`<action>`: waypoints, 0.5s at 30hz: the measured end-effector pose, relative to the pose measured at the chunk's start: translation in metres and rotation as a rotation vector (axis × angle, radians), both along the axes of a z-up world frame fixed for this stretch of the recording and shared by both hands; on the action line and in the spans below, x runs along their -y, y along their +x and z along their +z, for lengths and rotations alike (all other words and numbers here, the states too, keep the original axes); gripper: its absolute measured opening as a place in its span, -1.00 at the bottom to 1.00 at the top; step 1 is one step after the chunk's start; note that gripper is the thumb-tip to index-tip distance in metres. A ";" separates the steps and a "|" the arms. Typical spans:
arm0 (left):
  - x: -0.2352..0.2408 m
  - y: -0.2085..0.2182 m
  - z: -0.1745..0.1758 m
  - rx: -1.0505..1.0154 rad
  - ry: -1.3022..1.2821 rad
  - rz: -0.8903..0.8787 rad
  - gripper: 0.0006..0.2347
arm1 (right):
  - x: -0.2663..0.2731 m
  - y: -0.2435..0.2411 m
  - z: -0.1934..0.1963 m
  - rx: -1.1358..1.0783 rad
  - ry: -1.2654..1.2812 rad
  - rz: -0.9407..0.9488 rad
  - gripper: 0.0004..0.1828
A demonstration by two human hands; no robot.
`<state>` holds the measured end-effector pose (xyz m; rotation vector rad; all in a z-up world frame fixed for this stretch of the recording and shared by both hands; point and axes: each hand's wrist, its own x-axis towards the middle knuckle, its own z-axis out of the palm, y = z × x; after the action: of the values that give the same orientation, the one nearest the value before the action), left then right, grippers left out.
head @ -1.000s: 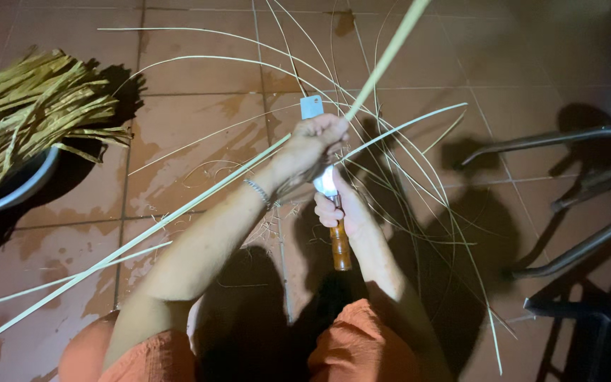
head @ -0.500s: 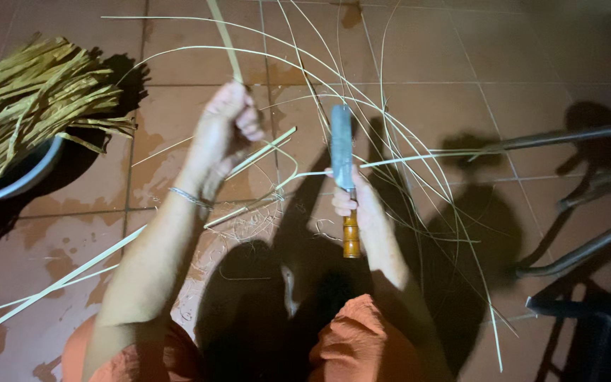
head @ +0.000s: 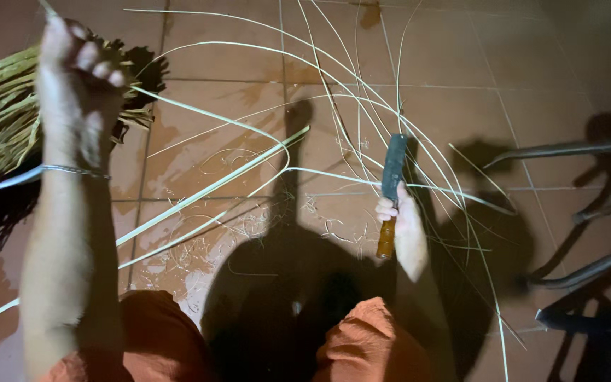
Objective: The person uses a large knife to split long bamboo strips into thinner strands. They hold the bamboo with one hand and repeatedly draw the knife along the length of the strip to peel off thin layers, which fall onto the floor.
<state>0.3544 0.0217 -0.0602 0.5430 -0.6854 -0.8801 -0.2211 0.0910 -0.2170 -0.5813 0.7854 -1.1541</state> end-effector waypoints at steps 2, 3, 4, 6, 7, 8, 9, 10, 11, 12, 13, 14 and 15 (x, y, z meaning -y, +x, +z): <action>-0.012 0.025 0.001 -0.025 -0.003 0.051 -0.71 | -0.064 0.002 0.002 -0.027 -0.052 -0.130 -0.93; -0.018 0.036 0.003 -0.036 -0.009 0.078 -0.69 | -0.080 0.003 0.003 -0.009 -0.051 -0.134 -0.93; -0.025 0.046 0.007 -0.045 -0.024 0.108 -0.69 | -0.081 0.004 0.004 0.011 -0.057 -0.135 -0.88; -0.027 0.053 0.012 -0.052 -0.079 0.095 -0.69 | -0.085 0.005 0.010 -0.002 -0.056 -0.118 -0.78; -0.024 0.054 0.016 -0.050 -0.118 0.053 -0.70 | -0.087 0.006 0.014 -0.067 -0.082 -0.126 -0.73; -0.019 0.051 0.018 -0.065 -0.128 0.055 -0.72 | -0.086 0.008 0.019 -0.133 -0.108 -0.132 -0.68; -0.013 0.046 0.022 -0.080 -0.138 0.057 -0.73 | -0.086 0.011 0.025 -0.066 -0.082 -0.142 -0.69; -0.001 0.033 0.020 -0.114 -0.114 0.101 -0.72 | -0.085 0.014 0.029 -0.016 -0.058 -0.146 -0.76; 0.014 0.020 0.022 -0.160 -0.143 0.080 -0.72 | -0.073 0.017 0.033 0.016 -0.040 -0.134 -0.82; 0.027 0.007 0.024 -0.206 -0.174 0.062 -0.72 | -0.050 0.022 0.036 0.044 -0.045 -0.075 -0.86; 0.042 -0.006 0.027 -0.262 -0.256 -0.022 -0.74 | -0.018 0.026 0.038 0.080 -0.040 -0.005 -0.85; 0.053 -0.021 0.027 -0.213 -0.326 -0.068 -0.75 | 0.018 0.031 0.040 0.107 -0.043 0.073 -0.80; 0.063 -0.035 0.027 -0.164 -0.398 -0.113 -0.76 | 0.058 0.037 0.041 0.124 -0.046 0.161 -0.74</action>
<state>0.3199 -0.0409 -0.0330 0.0761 -0.7230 -0.8541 -0.1840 0.0331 -0.1759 -0.5946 0.5968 -1.0509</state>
